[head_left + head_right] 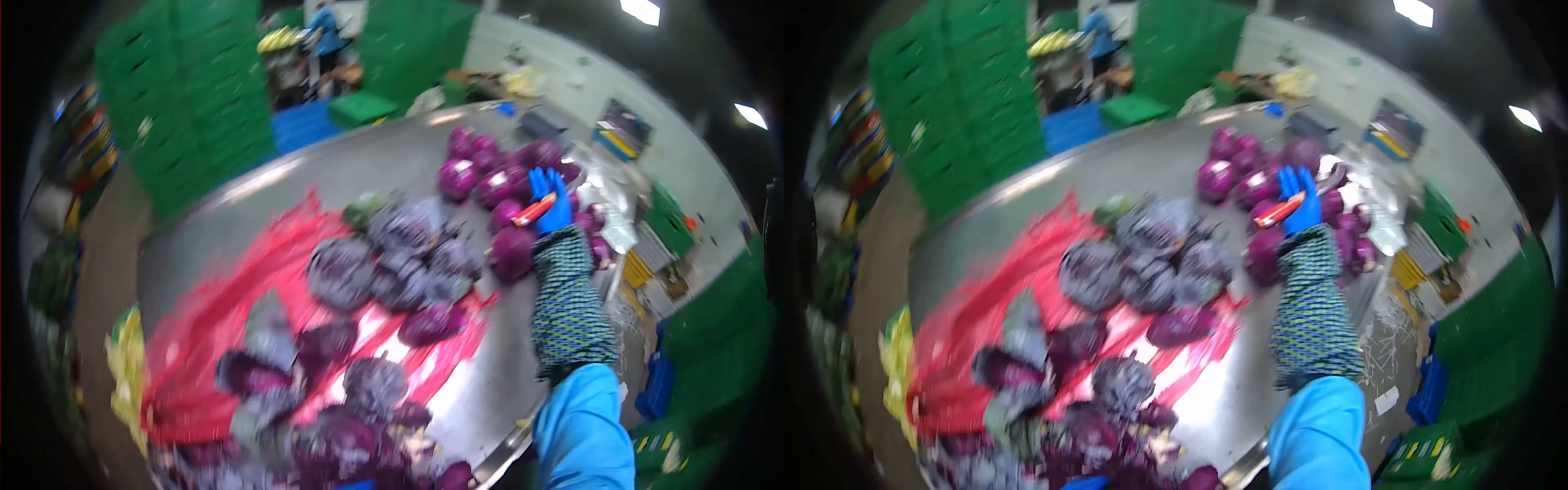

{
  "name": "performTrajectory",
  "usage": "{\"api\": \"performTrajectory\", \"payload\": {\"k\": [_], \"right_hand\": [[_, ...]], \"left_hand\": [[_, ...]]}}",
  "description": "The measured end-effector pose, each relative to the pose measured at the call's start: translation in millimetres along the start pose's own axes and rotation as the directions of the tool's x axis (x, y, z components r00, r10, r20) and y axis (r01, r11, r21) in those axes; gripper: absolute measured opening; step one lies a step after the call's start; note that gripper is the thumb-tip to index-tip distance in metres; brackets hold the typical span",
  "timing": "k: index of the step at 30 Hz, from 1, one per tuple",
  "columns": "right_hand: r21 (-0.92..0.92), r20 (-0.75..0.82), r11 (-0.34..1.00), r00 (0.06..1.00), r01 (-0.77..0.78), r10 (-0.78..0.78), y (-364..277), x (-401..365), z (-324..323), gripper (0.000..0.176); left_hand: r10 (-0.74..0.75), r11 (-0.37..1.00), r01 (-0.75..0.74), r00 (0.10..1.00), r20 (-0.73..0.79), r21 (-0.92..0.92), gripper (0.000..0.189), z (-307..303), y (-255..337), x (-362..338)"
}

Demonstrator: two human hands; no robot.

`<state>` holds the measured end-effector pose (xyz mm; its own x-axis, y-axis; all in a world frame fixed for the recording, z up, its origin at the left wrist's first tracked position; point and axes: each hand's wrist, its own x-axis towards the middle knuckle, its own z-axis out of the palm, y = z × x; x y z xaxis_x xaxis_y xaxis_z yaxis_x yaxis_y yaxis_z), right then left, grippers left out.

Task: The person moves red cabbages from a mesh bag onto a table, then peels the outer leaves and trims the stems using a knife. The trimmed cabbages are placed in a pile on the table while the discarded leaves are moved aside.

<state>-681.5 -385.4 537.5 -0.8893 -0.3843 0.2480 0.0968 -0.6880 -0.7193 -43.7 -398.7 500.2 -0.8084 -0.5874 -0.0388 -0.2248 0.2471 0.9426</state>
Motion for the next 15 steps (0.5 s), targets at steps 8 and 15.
{"api": "performTrajectory", "payload": {"k": [8, 15], "right_hand": [[-0.802, 0.597, 0.472, 0.502, 0.366, 0.625, 153, -295, 110, 0.049], [-0.868, 0.246, -0.068, 0.544, 0.492, 0.802, 160, -424, 174, 0.069]], "left_hand": [[-0.086, 0.623, -0.259, 0.916, 0.393, 0.738, 0.096, 138, -49, -41], [-0.070, 0.707, -0.051, 0.988, 0.141, 0.705, 0.070, 102, -99, -99]]}}
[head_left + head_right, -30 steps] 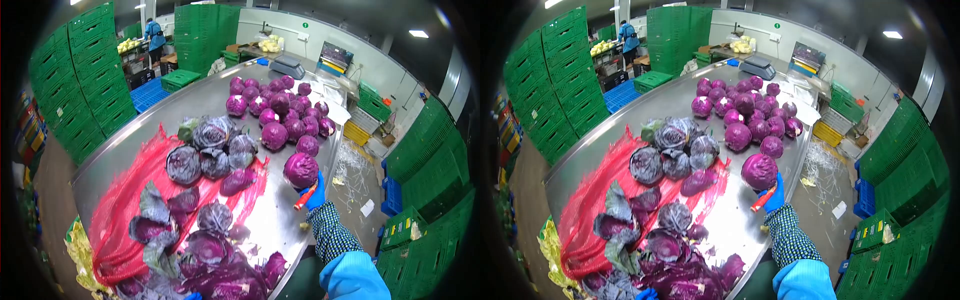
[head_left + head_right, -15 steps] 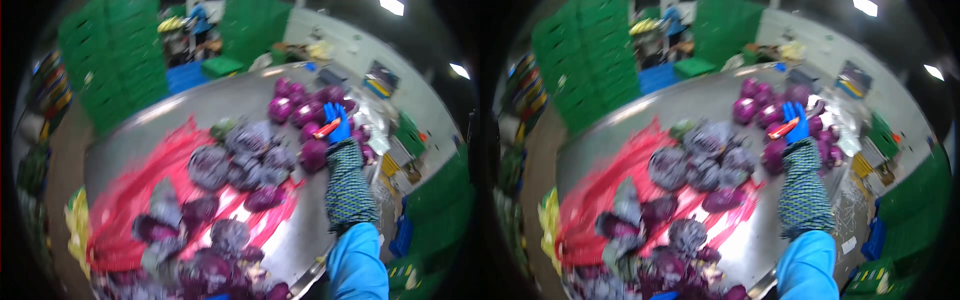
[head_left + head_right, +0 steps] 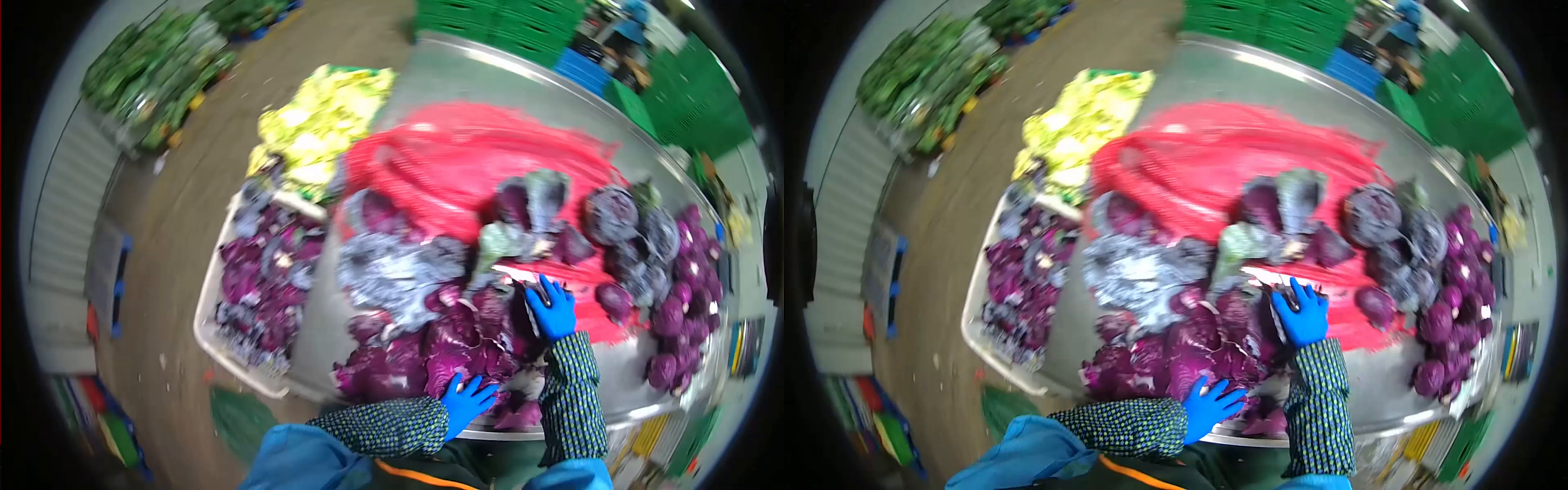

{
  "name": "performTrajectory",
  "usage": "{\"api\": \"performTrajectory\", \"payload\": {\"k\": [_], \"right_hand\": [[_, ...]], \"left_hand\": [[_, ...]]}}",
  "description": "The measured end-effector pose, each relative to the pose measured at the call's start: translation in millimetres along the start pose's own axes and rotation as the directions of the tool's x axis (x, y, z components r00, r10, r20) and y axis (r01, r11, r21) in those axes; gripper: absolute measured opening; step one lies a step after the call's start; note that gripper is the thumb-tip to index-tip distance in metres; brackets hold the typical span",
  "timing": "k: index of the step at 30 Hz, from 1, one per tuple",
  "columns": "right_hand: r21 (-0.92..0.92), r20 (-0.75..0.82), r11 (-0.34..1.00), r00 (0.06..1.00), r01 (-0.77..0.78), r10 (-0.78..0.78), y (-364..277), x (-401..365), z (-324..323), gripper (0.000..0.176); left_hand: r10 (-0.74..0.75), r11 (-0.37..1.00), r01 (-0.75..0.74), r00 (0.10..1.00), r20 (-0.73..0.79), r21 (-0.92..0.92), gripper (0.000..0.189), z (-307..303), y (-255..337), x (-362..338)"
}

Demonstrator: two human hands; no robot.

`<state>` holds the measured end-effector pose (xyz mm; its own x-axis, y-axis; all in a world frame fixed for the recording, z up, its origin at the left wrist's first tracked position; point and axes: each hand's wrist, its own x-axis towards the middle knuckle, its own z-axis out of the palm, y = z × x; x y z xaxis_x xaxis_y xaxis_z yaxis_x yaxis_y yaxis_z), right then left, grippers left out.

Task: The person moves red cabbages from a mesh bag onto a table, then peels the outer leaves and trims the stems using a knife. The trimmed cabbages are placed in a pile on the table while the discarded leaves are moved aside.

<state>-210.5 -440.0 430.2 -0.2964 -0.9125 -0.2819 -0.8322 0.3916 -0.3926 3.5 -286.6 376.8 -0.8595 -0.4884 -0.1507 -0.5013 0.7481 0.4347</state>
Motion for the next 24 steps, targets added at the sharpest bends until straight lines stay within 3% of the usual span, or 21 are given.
{"api": "performTrajectory", "payload": {"k": [1, 2, 3, 4, 5, 6, 7, 8, 10, 11, 12, 13, 14, 15, 16, 17, 18, 19, 21, 23, 24], "right_hand": [[-0.031, 0.009, 0.996, 0.997, 0.082, -0.081, -14, -9, 8, 0.068], [0.325, 0.105, 0.945, 0.992, 0.029, -0.066, -23, -13, 24, 0.064], [0.627, 0.208, 0.775, 0.975, -0.078, -0.071, -29, -14, 43, 0.061], [0.645, 0.159, 0.764, 0.982, -0.023, -0.106, -29, -10, 68, 0.056], [0.709, 0.184, 0.703, 0.978, -0.061, -0.101, -41, -14, 86, 0.057], [0.749, 0.314, 0.635, 0.945, -0.190, -0.088, -74, -25, 87, 0.057], [0.762, 0.442, 0.557, 0.894, -0.329, -0.077, -103, -41, 84, 0.056], [0.776, 0.287, 0.622, 0.936, -0.104, -0.202, -109, -41, 115, 0.054], [0.772, 0.280, 0.627, 0.941, -0.103, -0.190, -161, -62, 146, 0.055], [0.679, 0.198, 0.733, 0.956, 0.026, -0.217, -172, -61, 175, 0.060], [0.603, 0.186, 0.794, 0.954, 0.079, -0.236, -201, -69, 173, 0.067], [0.447, 0.054, 0.864, 0.957, 0.231, -0.284, -225, -83, 163, 0.069], [0.574, 0.085, 0.771, 0.917, 0.275, -0.390, -227, -84, 172, 0.075], [0.727, 0.620, 0.589, 0.706, -0.352, -0.343, -252, -97, 137, 0.082], [0.719, 0.657, 0.602, 0.620, -0.346, -0.428, -272, -112, 113, 0.085], [0.518, 0.826, 0.772, 0.449, -0.369, -0.339, -280, -119, 104, 0.078], [0.749, 0.559, 0.660, 0.587, -0.056, -0.585, -254, -134, 150, 0.069], [0.793, 0.453, 0.608, 0.627, 0.041, -0.634, -245, -147, 145, 0.060], [0.661, 0.241, 0.647, 0.708, 0.380, -0.663, -195, -151, 109, 0.051], [0.563, 0.032, 0.759, 0.910, 0.325, -0.414, -112, -153, 79, 0.047], [0.712, 0.067, 0.702, 0.997, -0.025, -0.032, -4, -142, 120, 0.045]], "left_hand": [[-0.035, 0.999, 0.034, 0.999, 0.011, 0.034, 0.064, -5, -6, -11], [-0.090, 0.996, 0.090, 0.996, 0.005, 0.018, 0.064, -12, -14, -26], [-0.129, 0.992, 0.128, 0.991, 0.042, 0.016, 0.059, -21, -25, -42], [-0.157, 0.988, 0.156, 0.985, 0.077, 0.016, 0.054, -28, -38, -58], [-0.182, 0.983, 0.183, 0.982, -0.054, 0.020, 0.043, -32, -53, -80], [-0.197, 0.980, 0.199, 0.974, -0.116, 0.008, 0.039, -29, -70, -101], [-0.207, 0.978, 0.209, 0.964, -0.170, -0.003, 0.035, -25, -84, -118], [-0.288, 0.957, 0.285, 0.956, -0.059, -0.057, 0.031, -25, -102, -137], [-0.344, 0.934, 0.352, 0.933, 0.108, -0.068, 0.033, -49, -137, -181], [-0.331, 0.940, 0.339, 0.930, 0.162, -0.028, 0.039, -71, -156, -207], [-0.313, 0.948, 0.316, 0.948, 0.065, -0.047, 0.047, -81, -178, -234], [-0.283, 0.958, 0.280, 0.959, -0.031, -0.062, 0.055, -88, -198, -257], [-0.338, 0.936, 0.337, 0.941, -0.012, 0.103, 0.063, -94, -214, -275], [-0.389, 0.888, 0.376, 0.921, -0.004, 0.265, 0.072, -101, -231, -289], [-0.482, 0.856, 0.461, 0.875, 0.040, 0.235, 0.070, -109, -248, -300], [-0.571, 0.811, 0.545, 0.817, 0.085, 0.212, 0.069, -115, -265, -313], [-0.612, 0.781, 0.568, 0.779, 0.135, 0.259, 0.064, -116, -283, -332], [-0.650, 0.749, 0.585, 0.739, 0.177, 0.312, 0.061, -126, -294, -332], [-0.837, 0.536, 0.729, 0.395, 0.377, 0.426, 0.048, -143, -300, -309], [-0.813, 0.575, 0.813, 0.580, -0.052, 0.092, 0.039, -151, -294, -280], [-0.724, 0.653, 0.756, 0.641, -0.255, 0.047, 0.031, -163, -284, -254]]}}
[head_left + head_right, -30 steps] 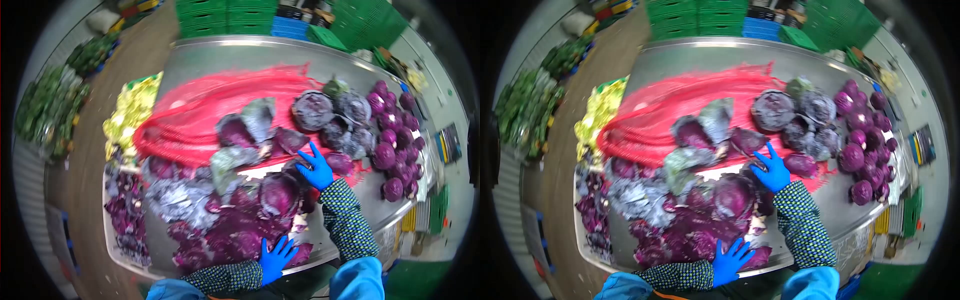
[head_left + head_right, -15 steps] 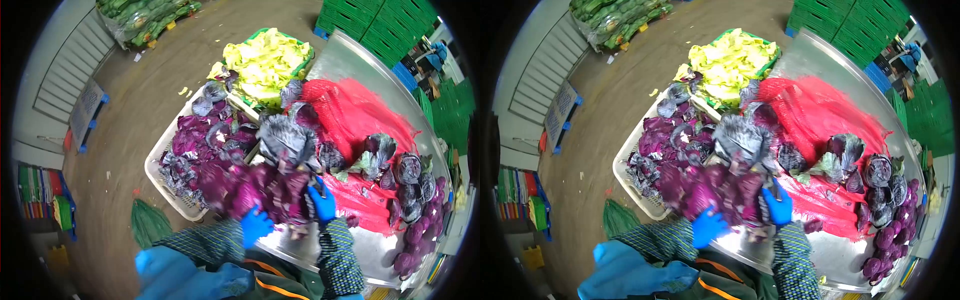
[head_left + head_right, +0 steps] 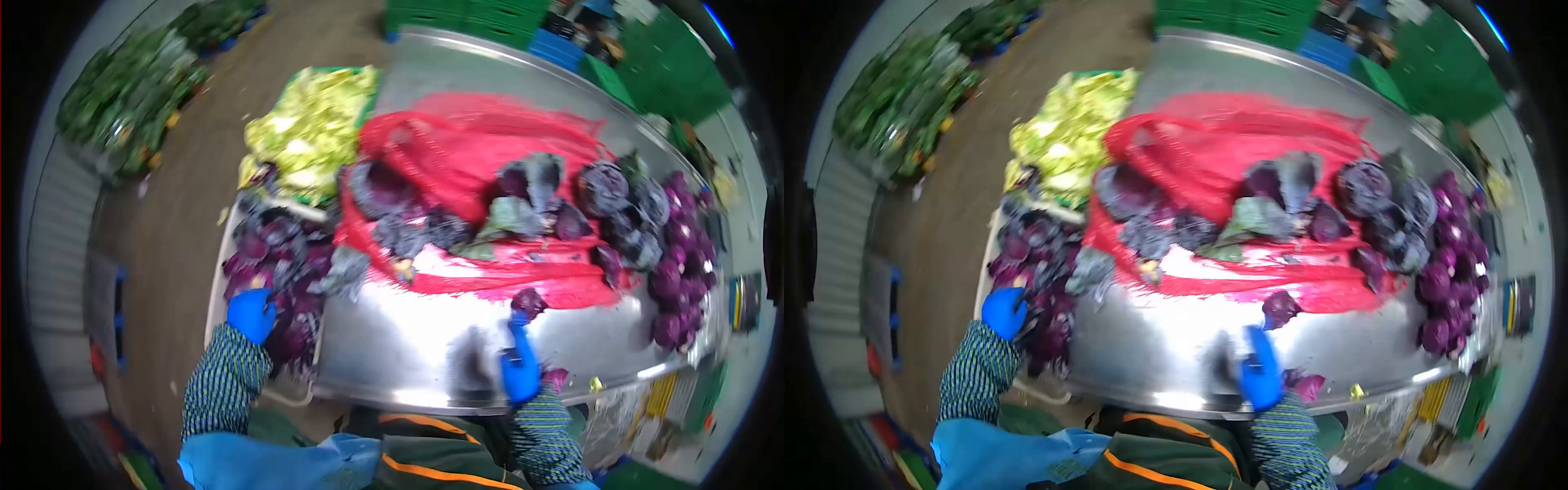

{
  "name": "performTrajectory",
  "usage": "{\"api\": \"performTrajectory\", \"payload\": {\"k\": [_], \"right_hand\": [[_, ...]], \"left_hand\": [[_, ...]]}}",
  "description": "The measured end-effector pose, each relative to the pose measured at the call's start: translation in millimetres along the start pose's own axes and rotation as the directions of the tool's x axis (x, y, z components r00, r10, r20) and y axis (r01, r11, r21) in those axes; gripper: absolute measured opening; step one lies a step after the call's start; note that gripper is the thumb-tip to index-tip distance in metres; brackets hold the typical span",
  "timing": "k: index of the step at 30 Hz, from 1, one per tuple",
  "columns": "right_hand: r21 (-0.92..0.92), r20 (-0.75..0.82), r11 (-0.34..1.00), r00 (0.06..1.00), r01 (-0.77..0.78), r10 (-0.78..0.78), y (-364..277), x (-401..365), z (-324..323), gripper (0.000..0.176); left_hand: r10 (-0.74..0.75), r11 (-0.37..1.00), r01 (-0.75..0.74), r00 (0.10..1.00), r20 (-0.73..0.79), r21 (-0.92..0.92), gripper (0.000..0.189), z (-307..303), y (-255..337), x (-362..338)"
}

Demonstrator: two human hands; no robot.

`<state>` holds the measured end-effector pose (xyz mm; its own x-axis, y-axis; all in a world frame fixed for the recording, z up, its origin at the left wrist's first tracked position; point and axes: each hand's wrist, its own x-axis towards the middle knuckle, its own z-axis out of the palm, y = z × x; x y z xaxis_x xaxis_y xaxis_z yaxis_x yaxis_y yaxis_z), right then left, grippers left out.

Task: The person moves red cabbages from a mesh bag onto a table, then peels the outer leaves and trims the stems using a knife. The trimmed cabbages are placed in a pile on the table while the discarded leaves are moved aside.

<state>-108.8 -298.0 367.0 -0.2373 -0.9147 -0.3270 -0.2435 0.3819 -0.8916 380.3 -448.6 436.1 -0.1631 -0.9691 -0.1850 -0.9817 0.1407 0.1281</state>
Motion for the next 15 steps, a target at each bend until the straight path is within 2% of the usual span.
{"api": "performTrajectory", "payload": {"k": [1, 2, 3, 4, 5, 6, 7, 8, 9, 10, 11, 12, 14, 15], "right_hand": [[-0.704, -0.122, 0.662, 0.873, 0.259, -0.471, -57, -15, -48, 0.047], [-0.713, -0.164, 0.664, 0.867, 0.225, -0.470, -43, -17, -74, 0.047], [-0.693, -0.176, 0.720, 0.977, -0.034, -0.124, -18, -24, -95, 0.039], [-0.659, -0.177, 0.692, 0.955, -0.296, 0.239, 7, -32, -111, 0.032], [-0.619, -0.156, 0.584, 0.810, -0.526, 0.565, 18, -35, -124, 0.025], [-0.475, 0.150, 0.719, 0.758, -0.508, 0.635, -32, -30, -88, 0.011], [-0.604, 0.081, 0.784, 0.967, -0.146, 0.242, 53, -39, -54, 0.024], [-0.518, -0.284, 0.855, 0.950, -0.037, -0.131, 52, -55, -4, 0.042], [0.062, -0.035, 0.880, 0.880, -0.471, 0.473, -29, -50, 9, 0.054], [0.474, -0.055, 0.775, 0.865, -0.417, 0.499, -47, -43, 30, 0.051], [0.799, -0.062, 0.537, 0.851, -0.271, 0.521, -56, -37, 40, 0.049], [0.814, -0.090, 0.528, 0.845, -0.243, 0.527, -63, -33, 36, 0.049], [0.699, -0.241, 0.677, 0.815, -0.231, 0.528, -72, -26, 18, 0.043], [0.681, -0.260, 0.703, 0.832, -0.202, 0.491, -71, -28, 4, 0.041]], "left_hand": [[0.081, 0.989, -0.102, 0.978, -0.192, -0.103, 0.028, -10, 33, 20], [0.125, 0.923, -0.204, 0.961, -0.247, -0.327, 0.030, -24, 69, 44], [0.247, 0.839, -0.426, 0.852, -0.462, -0.338, 0.033, -23, 105, 72], [0.352, 0.786, -0.532, 0.804, -0.479, -0.316, 0.046, -17, 138, 97], [0.426, 0.704, -0.610, 0.772, -0.471, -0.364, 0.051, -28, 192, 119], [0.515, 0.653, -0.685, 0.715, -0.473, -0.324, 0.055, -28, 243, 138], [0.608, 0.544, -0.767, 0.640, -0.470, -0.340, 0.067, -13, 290, 156], [0.701, 0.519, -0.804, 0.594, -0.394, -0.289, 0.082, -5, 337, 168], [0.754, 0.547, -0.805, 0.593, -0.283, -0.230, 0.097, 3, 382, 172], [0.804, 0.530, -0.821, 0.566, -0.184, -0.210, 0.105, 18, 419, 177], [0.811, 0.581, -0.805, 0.586, 0.001, -0.120, 0.113, 23, 451, 173], [0.826, 0.558, -0.827, 0.561, 0.051, 0.061, 0.094, 45, 472, 169], [0.864, 0.504, -0.789, 0.456, -0.215, 0.353, 0.069, 168, 498, 184], [0.848, 0.531, -0.830, 0.518, -0.116, 0.173, 0.042, 180, 513, 187]]}}
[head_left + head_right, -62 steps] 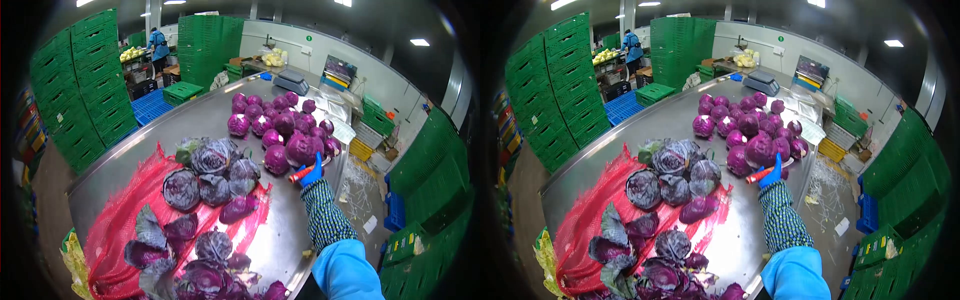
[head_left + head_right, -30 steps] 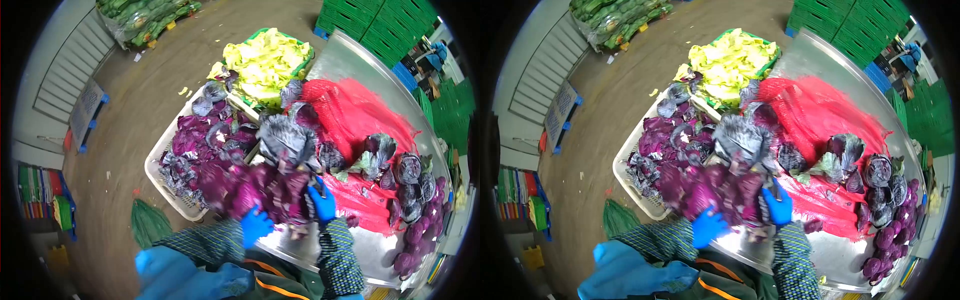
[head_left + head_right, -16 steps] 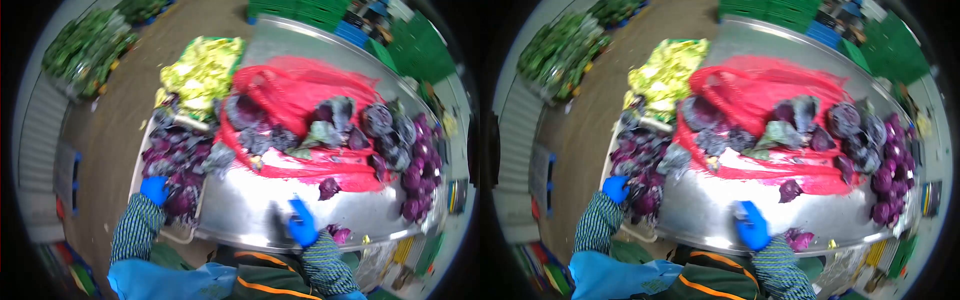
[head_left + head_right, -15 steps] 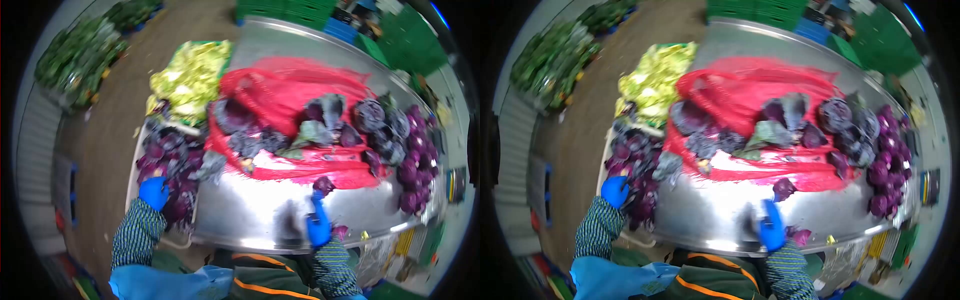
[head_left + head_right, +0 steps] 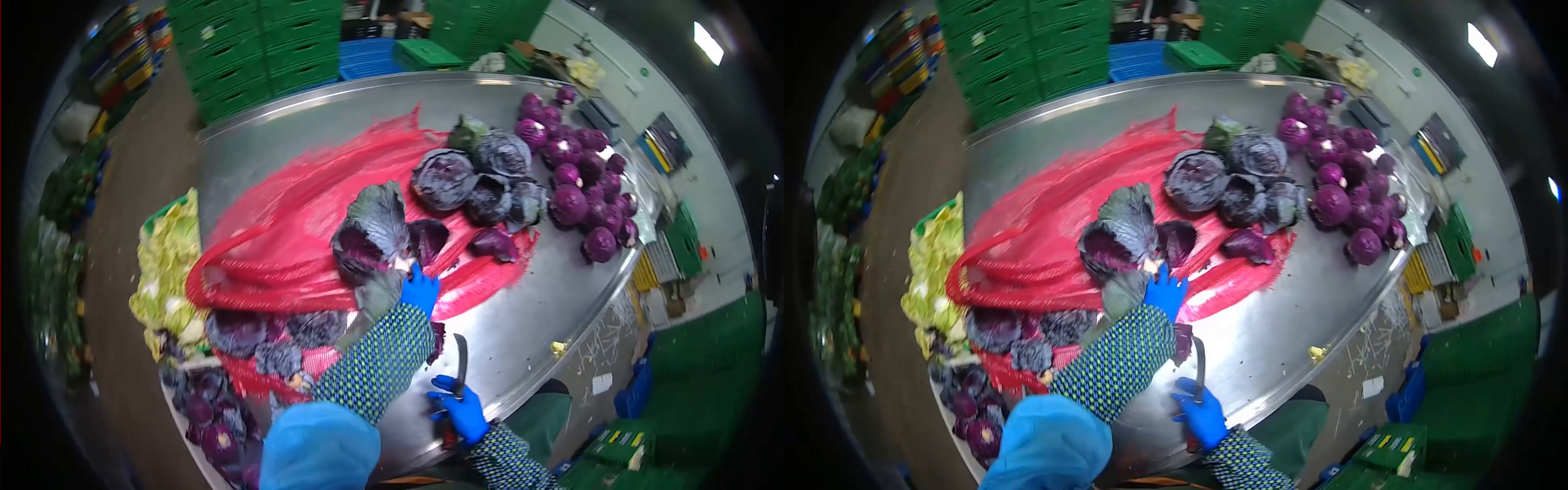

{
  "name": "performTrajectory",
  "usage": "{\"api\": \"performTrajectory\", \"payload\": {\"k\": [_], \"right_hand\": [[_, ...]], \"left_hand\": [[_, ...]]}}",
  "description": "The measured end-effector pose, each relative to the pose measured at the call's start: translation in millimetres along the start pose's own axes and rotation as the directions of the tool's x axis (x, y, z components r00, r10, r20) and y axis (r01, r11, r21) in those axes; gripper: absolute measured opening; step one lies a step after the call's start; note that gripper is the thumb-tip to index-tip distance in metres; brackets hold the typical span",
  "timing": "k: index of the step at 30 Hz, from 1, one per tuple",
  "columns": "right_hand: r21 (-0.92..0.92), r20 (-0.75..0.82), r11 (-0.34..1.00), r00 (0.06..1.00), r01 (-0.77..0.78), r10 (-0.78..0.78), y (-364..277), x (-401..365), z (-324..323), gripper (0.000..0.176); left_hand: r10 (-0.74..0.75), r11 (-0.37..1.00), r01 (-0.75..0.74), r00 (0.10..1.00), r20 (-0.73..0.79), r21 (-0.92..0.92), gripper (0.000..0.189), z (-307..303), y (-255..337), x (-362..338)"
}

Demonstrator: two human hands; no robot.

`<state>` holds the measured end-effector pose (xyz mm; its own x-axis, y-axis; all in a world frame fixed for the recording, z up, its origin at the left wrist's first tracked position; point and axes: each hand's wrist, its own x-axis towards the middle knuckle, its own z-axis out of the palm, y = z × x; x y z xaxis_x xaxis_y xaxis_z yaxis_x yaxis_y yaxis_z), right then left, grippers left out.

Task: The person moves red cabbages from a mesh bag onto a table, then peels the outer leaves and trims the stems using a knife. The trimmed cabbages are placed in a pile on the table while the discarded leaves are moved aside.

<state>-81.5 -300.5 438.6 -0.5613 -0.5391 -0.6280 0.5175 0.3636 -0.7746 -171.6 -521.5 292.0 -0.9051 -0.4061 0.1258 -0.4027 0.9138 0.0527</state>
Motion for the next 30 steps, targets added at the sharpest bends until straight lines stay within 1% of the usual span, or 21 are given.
{"api": "performTrajectory", "payload": {"k": [1, 3, 8, 10, 11, 12, 13, 14, 16, 18, 19, 20, 21, 22, 23, 24, 25, 26, 27, 28, 30], "right_hand": [[0.011, 0.002, 1.000, 1.000, 0.004, -0.004, -6, 5, -15, 0.040], [0.002, -0.032, 0.999, 0.998, 0.054, -0.054, -19, 13, -41, 0.037], [-0.109, -0.356, 0.957, 0.888, 0.270, -0.291, -68, 39, -78, 0.035], [-0.218, -0.421, 0.906, 0.803, 0.362, -0.422, -80, 54, -90, 0.037], [-0.271, -0.428, 0.898, 0.792, 0.348, -0.436, -88, 60, -93, 0.038], [-0.270, -0.395, 0.874, 0.781, 0.404, -0.483, -89, 72, -97, 0.040], [-0.360, -0.336, 0.779, 0.708, 0.513, -0.621, -89, 84, -97, 0.041], [-0.356, -0.269, 0.800, 0.767, 0.483, -0.583, -104, 82, -85, 0.047], [-0.558, -0.129, 0.601, 0.656, 0.572, -0.744, -101, 119, -80, 0.053], [-0.533, -0.042, 0.694, 0.804, 0.484, -0.593, -101, 138, -57, 0.061], [-0.234, 0.081, 0.943, 0.972, 0.236, -0.223, -110, 120, -36, 0.067], [-0.208, 0.114, 0.974, 0.992, 0.085, -0.062, -115, 95, -17, 0.066], [-0.330, 0.129, 0.844, 0.906, 0.422, -0.403, -82, 102, -18, 0.061], [-0.432, 0.186, 0.586, 0.703, 0.686, -0.687, -48, 107, -20, 0.056], [-0.435, 0.167, 0.595, 0.709, 0.676, -0.685, -37, 94, -17, 0.050], [-0.440, 0.147, 0.606, 0.718, 0.663, -0.680, -30, 78, -13, 0.044], [-0.441, 0.127, 0.620, 0.729, 0.649, -0.673, -22, 70, -11, 0.032], [-0.439, 0.134, 0.623, 0.733, 0.647, -0.667, -26, 65, -15, 0.032], [-0.251, 0.022, 0.873, 0.904, 0.419, -0.427, -35, 58, -22, 0.030], [-0.026, -0.026, 0.992, 0.991, 0.127, -0.128, -44, 53, -25, 0.029], [-0.141, -0.070, 0.956, 0.961, 0.257, -0.269, -72, 51, -7, 0.043]], "left_hand": [[-0.046, 0.980, 0.084, 0.977, 0.210, -0.178, 0.030, 47, -2, 22], [0.099, 0.964, -0.080, 0.993, 0.064, -0.255, 0.014, -1, -16, 0], [0.329, 0.851, -0.344, 0.938, -0.107, -0.397, 0.026, -77, -69, -84], [0.400, 0.875, -0.430, 0.901, -0.170, -0.223, 0.027, -64, -126, -143], [0.284, 0.935, -0.264, 0.957, 0.052, -0.236, 0.019, -75, -154, -169], [0.008, 0.866, 0.143, 0.954, 0.298, -0.480, 0.010, -93, -181, -179], [-0.086, 0.975, 0.145, 0.945, 0.315, -0.168, 0.005, -99, -215, -202], [-0.323, 0.907, 0.358, 0.929, 0.182, -0.220, 0.009, -20, -292, -258], [0.069, 0.989, -0.069, 0.998, 0.004, 0.132, 0.015, -78, -335, -265], [-0.101, 0.973, 0.060, 0.979, 0.179, 0.225, 0.033, -121, -337, -256], [-0.263, 0.948, 0.214, 0.945, 0.197, 0.235, 0.041, -165, -303, -243], [-0.411, 0.900, 0.357, 0.887, 0.212, 0.249, 0.049, -203, -257, -225], [-0.364, 0.921, 0.364, 0.931, -0.023, 0.136, 0.051, -214, -234, -216], [-0.321, 0.941, 0.339, 0.910, -0.264, 0.023, 0.052, -218, -210, -207], [-0.365, 0.929, 0.314, 0.869, -0.334, -0.196, 0.050, -219, -175, -198], [-0.568, 0.667, 0.351, 0.810, -0.144, -0.657, 0.050, -212, -126, -193], [-0.536, 0.204, 0.341, 0.823, 0.187, -0.918, 0.055, -177, -95, -193], [-0.432, 0.484, 0.336, 0.895, 0.114, -0.808, 0.070, -138, -59, -185], [-0.368, -0.023, 0.421, 0.840, 0.400, -0.907, 0.083, -136, -28, -169], [-0.349, -0.117, 0.421, 0.830, 0.434, -0.899, 0.089, -135, -14, -158], [-0.401, -0.238, 0.312, 0.831, 0.386, -0.920, 0.090, -124, -6, -155]]}}
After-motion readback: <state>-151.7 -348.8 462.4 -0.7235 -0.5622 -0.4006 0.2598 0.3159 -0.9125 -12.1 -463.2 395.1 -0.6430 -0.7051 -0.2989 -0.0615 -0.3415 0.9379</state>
